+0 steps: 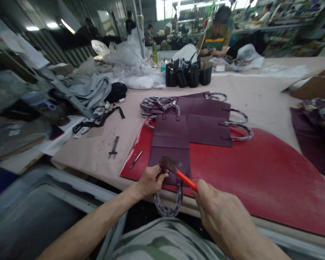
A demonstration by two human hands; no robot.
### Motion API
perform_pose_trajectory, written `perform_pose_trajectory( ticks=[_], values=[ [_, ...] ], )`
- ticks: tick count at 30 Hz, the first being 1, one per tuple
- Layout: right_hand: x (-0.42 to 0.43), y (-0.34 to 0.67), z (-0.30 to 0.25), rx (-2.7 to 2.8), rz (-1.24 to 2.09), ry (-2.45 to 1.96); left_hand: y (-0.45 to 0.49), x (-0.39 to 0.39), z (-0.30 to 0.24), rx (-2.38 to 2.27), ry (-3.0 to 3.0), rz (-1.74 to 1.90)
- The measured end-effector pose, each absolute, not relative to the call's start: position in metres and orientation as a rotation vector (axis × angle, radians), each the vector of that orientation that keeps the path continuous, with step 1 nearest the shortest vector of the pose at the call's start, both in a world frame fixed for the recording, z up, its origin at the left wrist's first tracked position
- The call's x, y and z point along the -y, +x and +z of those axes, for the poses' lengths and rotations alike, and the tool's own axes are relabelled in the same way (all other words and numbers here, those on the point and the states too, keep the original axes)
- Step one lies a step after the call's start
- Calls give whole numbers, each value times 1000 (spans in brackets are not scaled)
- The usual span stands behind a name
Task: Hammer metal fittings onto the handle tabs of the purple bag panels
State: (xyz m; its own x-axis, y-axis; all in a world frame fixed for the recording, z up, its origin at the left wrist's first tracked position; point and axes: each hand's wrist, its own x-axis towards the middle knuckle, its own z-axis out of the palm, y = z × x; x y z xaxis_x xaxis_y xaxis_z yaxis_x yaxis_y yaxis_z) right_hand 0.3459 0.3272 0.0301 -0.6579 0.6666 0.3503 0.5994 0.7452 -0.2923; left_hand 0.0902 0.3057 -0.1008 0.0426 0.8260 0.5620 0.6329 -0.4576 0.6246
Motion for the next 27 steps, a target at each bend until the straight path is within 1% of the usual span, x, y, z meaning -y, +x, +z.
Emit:
perform_pose_trajectory(
  ticks=[3,7,9,10,12,14,15,16,17,21,24,27],
  values=[
    [-331,351,19,2517,237,-971,90,-305,-102,-1546,2119,1359],
    [-354,377,-8,2392,636,-1317,88,-304,-104,-1556,2075,1324],
    [-366,390,-29,2301,733,-1476,87,-304,-105,-1521,2047,1341],
    [-370,395,-40,2272,676,-1556,87,-304,-105,-1503,2036,1351],
    [-375,399,-57,2292,373,-1624,86,-305,-106,-1478,2017,1363],
    [-376,393,-67,2342,-8,-1517,85,-305,-105,-1469,1999,1372],
    [-374,386,-69,2352,-128,-1419,85,-304,-105,-1469,1995,1375],
    [-372,376,-71,2350,-165,-1319,85,-304,-104,-1468,1997,1379],
    [-369,364,-72,2341,-128,-1239,84,-303,-102,-1462,2007,1384],
    [-352,311,-80,2355,222,-1073,84,-298,-96,-1395,2106,1388],
    [-342,290,-89,2369,263,-1103,85,-295,-92,-1433,2042,1400],
    [-339,288,-92,2358,277,-1121,86,-294,-90,-1563,1782,1408]
  ],
)
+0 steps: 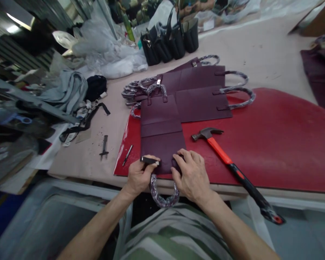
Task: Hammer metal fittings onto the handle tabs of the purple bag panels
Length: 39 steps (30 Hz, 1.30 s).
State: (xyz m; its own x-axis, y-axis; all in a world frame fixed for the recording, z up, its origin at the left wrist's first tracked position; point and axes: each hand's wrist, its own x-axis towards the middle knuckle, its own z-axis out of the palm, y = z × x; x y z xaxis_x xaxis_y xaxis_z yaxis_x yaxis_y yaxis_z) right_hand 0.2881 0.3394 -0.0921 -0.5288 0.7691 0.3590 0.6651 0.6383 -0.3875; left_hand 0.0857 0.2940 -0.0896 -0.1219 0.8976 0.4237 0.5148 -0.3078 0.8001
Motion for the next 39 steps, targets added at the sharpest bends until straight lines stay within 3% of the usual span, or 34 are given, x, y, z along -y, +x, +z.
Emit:
perform_pose_trajectory(
  ticks=[5,39],
  values=[
    [-342,292,-90,2361,306,-1165,83,-295,-92,-1525,1526,1425],
    [-344,292,-91,2296,397,-1107,95,-306,-89,-1489,2060,1311]
  ],
)
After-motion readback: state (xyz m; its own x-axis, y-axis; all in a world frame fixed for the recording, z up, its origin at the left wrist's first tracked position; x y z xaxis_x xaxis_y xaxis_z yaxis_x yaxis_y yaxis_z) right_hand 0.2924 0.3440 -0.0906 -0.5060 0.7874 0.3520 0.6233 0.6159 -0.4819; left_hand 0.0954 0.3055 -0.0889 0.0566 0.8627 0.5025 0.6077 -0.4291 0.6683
